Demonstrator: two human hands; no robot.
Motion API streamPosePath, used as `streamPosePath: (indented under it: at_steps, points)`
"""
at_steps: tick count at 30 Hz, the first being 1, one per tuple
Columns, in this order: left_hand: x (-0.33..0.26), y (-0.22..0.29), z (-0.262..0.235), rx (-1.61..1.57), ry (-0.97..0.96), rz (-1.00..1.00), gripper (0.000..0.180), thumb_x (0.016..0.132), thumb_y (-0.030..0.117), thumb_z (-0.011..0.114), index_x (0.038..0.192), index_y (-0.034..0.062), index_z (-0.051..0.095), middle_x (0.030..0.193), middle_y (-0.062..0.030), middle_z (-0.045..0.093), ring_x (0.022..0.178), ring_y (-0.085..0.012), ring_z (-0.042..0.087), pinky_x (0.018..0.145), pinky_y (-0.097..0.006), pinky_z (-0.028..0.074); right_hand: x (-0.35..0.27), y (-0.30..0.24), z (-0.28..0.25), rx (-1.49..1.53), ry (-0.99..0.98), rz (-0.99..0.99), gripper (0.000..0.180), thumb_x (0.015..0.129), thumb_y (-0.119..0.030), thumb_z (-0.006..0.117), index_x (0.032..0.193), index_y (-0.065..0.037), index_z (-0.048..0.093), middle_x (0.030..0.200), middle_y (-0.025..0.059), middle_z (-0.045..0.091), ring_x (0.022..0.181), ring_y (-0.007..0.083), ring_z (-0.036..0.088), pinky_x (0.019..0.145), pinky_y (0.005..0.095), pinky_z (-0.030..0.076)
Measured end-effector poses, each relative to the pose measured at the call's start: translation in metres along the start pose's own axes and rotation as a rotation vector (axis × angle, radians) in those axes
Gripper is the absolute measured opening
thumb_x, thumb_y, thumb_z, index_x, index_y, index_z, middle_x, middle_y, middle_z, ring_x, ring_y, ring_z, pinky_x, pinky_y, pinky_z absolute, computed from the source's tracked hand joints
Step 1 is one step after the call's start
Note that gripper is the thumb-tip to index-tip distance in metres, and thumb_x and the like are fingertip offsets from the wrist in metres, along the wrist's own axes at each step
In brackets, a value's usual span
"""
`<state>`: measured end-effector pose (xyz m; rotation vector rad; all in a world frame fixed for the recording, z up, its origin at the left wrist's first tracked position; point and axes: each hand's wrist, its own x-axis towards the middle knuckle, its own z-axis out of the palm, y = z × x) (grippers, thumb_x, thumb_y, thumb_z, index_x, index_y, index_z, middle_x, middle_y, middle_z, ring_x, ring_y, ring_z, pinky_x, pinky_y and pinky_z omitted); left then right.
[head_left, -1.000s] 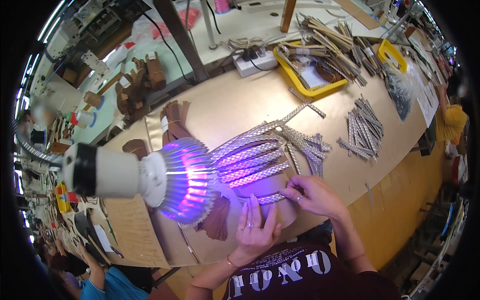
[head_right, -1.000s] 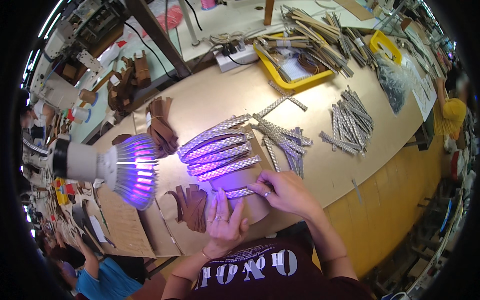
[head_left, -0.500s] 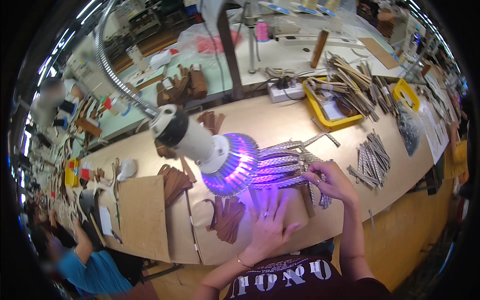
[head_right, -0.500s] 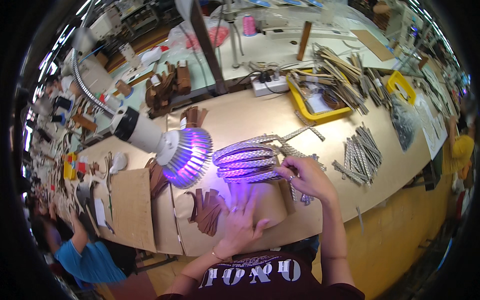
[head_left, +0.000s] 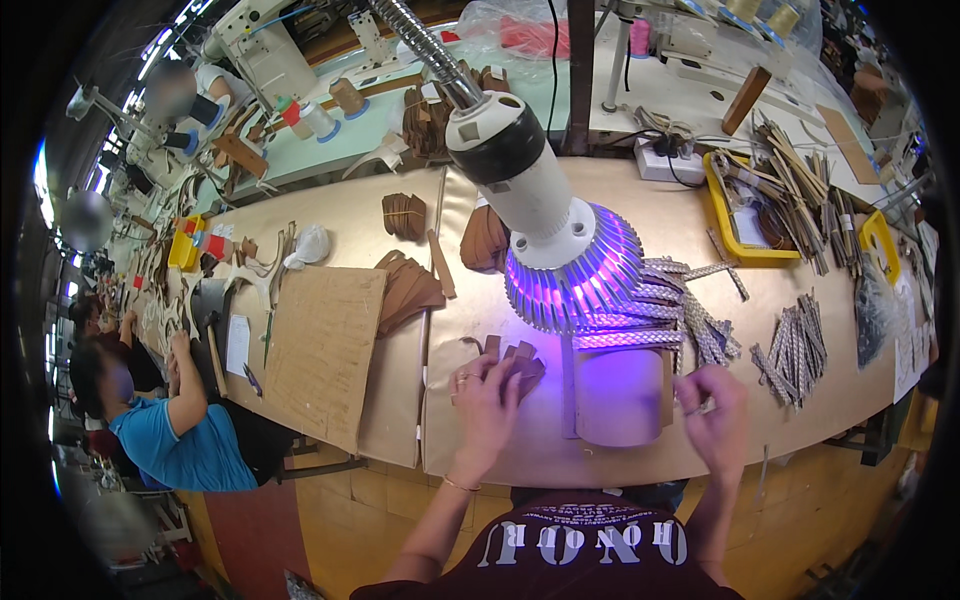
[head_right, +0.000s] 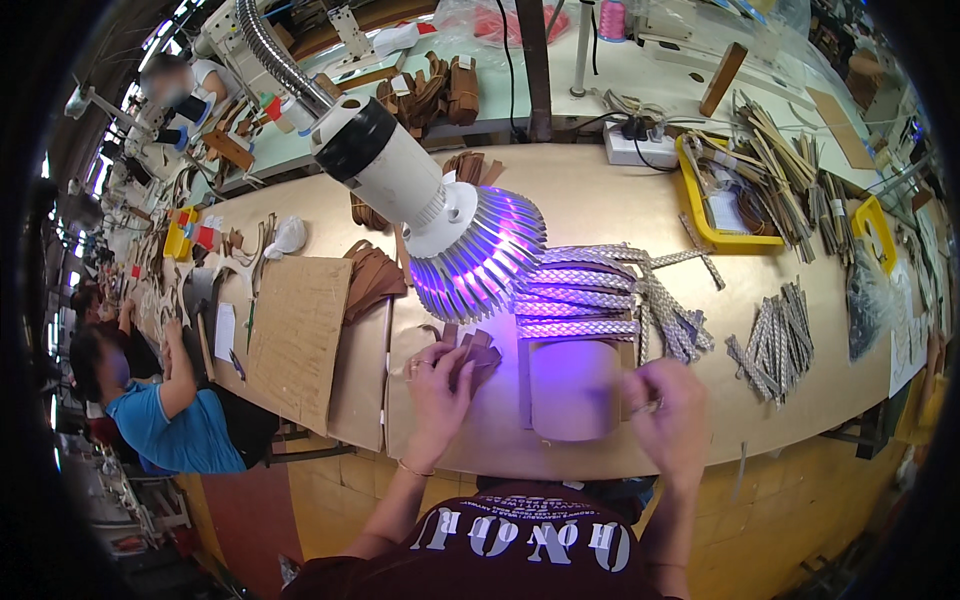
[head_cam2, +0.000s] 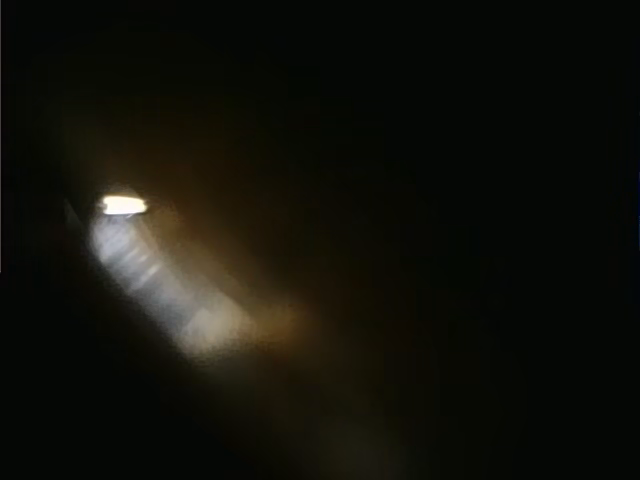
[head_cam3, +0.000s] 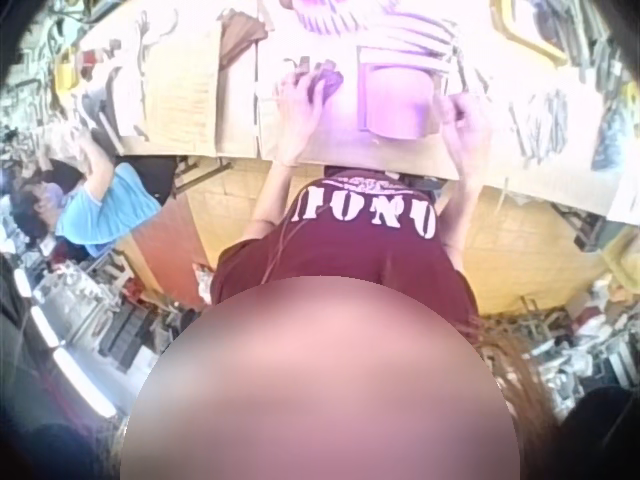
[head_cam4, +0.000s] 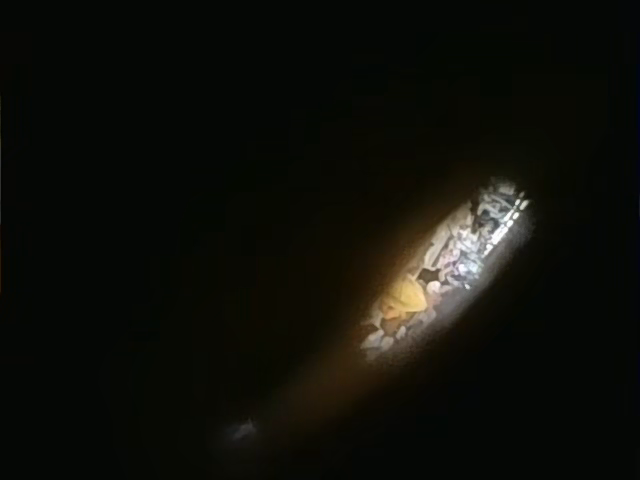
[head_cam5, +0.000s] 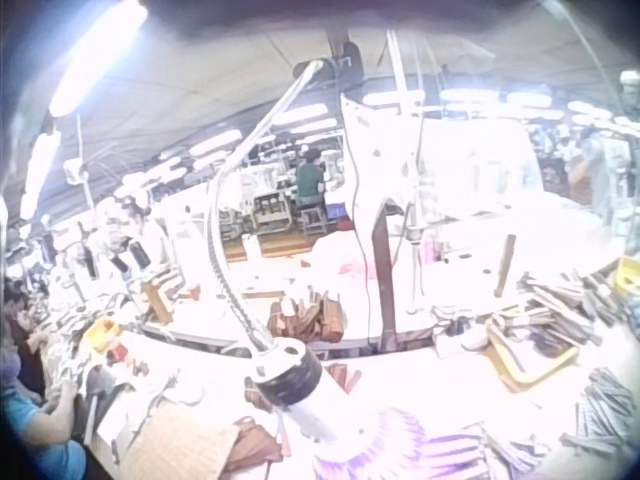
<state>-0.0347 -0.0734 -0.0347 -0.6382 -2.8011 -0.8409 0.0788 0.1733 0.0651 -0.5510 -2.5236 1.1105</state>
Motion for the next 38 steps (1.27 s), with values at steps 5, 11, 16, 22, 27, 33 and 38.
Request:
streamPosePath:
  at_steps: [5,11,16,22,27,33,38]
  points:
    - [-0.005,-0.017,-0.004,0.066,-0.099,0.024,0.016,0.088,0.022,0.067,0.097,0.0084,0.069,0.100,-0.0087,0.061,0.099,-0.0265,0.056,0.094,-0.044,0.035,-0.012,-0.048,0.035,-0.244,-0.596,-0.465,0.023,0.086,-0.029,0.069,0.086,-0.007,0.064,0.090,0.0089,0.063,0.088,0.0244,0.059,0.076,0.0390,0.043]
    - [-0.005,-0.015,-0.006,-0.021,-0.080,-0.035,0.011,0.089,0.019,0.065,0.089,0.0081,0.065,0.096,-0.0104,0.062,0.095,-0.0285,0.058,0.090,-0.044,0.035,-0.024,-0.050,0.134,-0.550,-0.642,-0.684,0.035,0.087,-0.033,0.063,0.103,-0.002,0.062,0.124,0.0197,0.056,0.117,0.0308,0.051,0.092,0.0399,0.041]
    - [-0.003,-0.026,-0.009,-0.117,-0.138,-0.095,0.008,0.091,0.015,0.061,0.091,0.0071,0.062,0.090,-0.0113,0.063,0.088,-0.0301,0.060,0.085,-0.044,0.039,-0.039,-0.035,0.163,-0.702,-0.644,-0.664,0.037,0.088,-0.030,0.060,0.108,0.001,0.061,0.141,0.0258,0.047,0.130,0.0352,0.044,0.101,0.0436,0.037]
    - [0.014,-0.044,-0.034,-0.730,-0.017,-0.388,0.010,0.099,0.012,0.055,0.093,0.0036,0.057,0.079,-0.0066,0.064,0.066,-0.0156,0.062,0.062,-0.030,0.048,-0.041,-0.031,0.157,-0.644,-0.647,-0.642,0.036,0.088,-0.031,0.062,0.107,0.000,0.060,0.144,0.0268,0.043,0.133,0.0353,0.043,0.106,0.0462,0.035]
    - [0.015,-0.024,-0.077,-0.963,-0.126,-0.406,0.013,0.101,0.014,0.054,0.102,0.0006,0.053,0.082,-0.0064,0.064,0.072,-0.0111,0.061,0.068,-0.024,0.051,-0.011,-0.056,0.124,-0.125,-0.702,-0.343,0.034,0.092,-0.027,0.063,0.112,-0.001,0.059,0.129,0.0231,0.055,0.118,0.0325,0.055,0.095,0.0442,0.045]
    - [0.006,0.008,-0.085,-0.909,-0.249,-0.323,0.009,0.099,0.010,0.057,0.101,0.0008,0.054,0.084,-0.0035,0.060,0.074,-0.0083,0.059,0.066,-0.022,0.049,0.014,-0.076,0.096,0.722,-0.391,0.121,0.029,0.092,-0.018,0.067,0.109,0.004,0.059,0.078,0.0128,0.062,0.060,0.0213,0.060,0.057,0.0318,0.049]
    - [0.006,0.001,-0.086,-0.890,-0.219,-0.318,0.012,0.101,0.014,0.054,0.105,0.0021,0.051,0.088,-0.0059,0.062,0.078,-0.0114,0.062,0.071,-0.024,0.052,0.019,-0.067,0.084,0.274,-0.331,-0.136,0.032,0.095,-0.023,0.065,0.118,-0.001,0.062,0.085,0.0085,0.069,0.064,0.0200,0.063,0.061,0.0305,0.052]
